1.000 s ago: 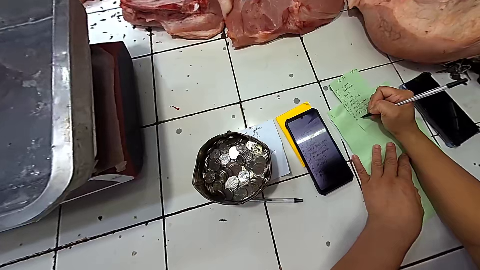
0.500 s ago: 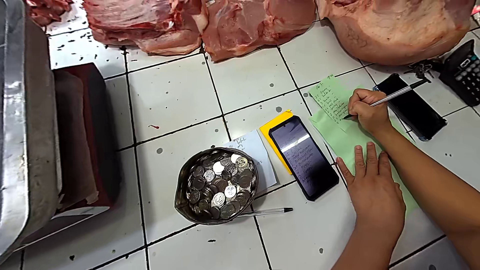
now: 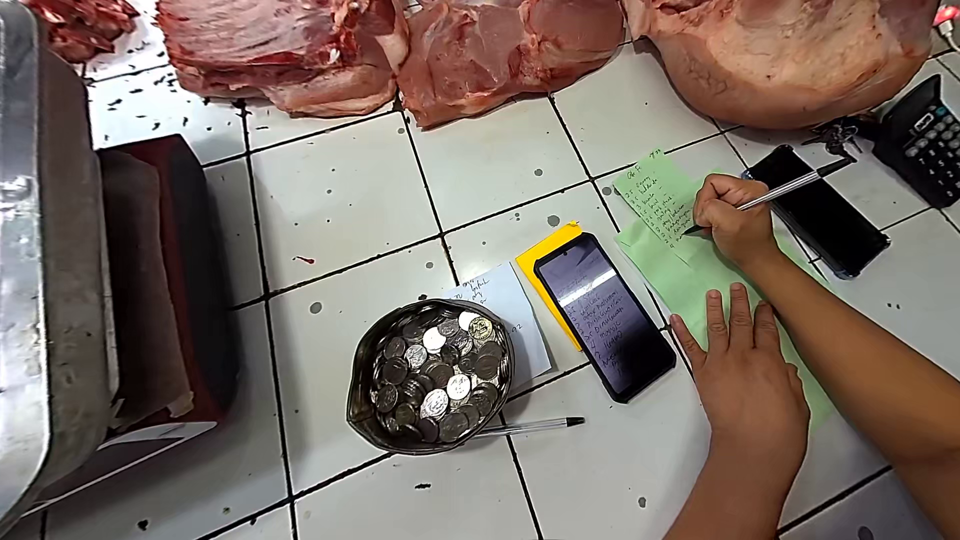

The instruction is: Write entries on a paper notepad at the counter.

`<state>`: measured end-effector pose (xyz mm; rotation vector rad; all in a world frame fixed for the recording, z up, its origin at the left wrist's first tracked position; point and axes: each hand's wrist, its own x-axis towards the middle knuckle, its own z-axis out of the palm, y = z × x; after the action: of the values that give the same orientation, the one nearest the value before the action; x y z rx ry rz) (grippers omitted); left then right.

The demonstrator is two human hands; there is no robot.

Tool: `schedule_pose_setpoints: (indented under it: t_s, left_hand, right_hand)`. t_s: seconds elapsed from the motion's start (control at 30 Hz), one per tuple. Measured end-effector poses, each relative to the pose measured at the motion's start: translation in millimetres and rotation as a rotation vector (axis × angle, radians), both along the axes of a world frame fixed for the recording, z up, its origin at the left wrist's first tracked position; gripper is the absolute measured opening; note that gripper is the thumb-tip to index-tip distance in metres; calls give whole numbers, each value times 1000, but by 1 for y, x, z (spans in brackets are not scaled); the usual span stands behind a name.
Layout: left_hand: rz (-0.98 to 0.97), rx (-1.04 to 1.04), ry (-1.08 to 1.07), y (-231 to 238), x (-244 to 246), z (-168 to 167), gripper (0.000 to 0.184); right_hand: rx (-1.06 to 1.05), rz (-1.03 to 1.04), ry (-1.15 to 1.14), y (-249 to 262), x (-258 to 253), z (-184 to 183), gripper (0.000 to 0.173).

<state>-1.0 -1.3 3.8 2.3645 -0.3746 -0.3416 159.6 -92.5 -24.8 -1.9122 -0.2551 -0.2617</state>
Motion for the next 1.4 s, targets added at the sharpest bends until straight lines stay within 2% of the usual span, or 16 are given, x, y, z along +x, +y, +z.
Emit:
schedule_pose_setpoints:
  t_s: [0.67,0.97,1.4]
  left_hand:
    - [9,-7,-12,0,0,0,62]
    - [-2,-3,0,1,0,0,62]
    - [-13,-12,30,2,1,2,62]
  right_hand:
    - [4,-57,-8,2,-1,1,27]
    - [74,-104,-24,-8,4,1,28]
    - [13,-110,-45,-12,5,0,27]
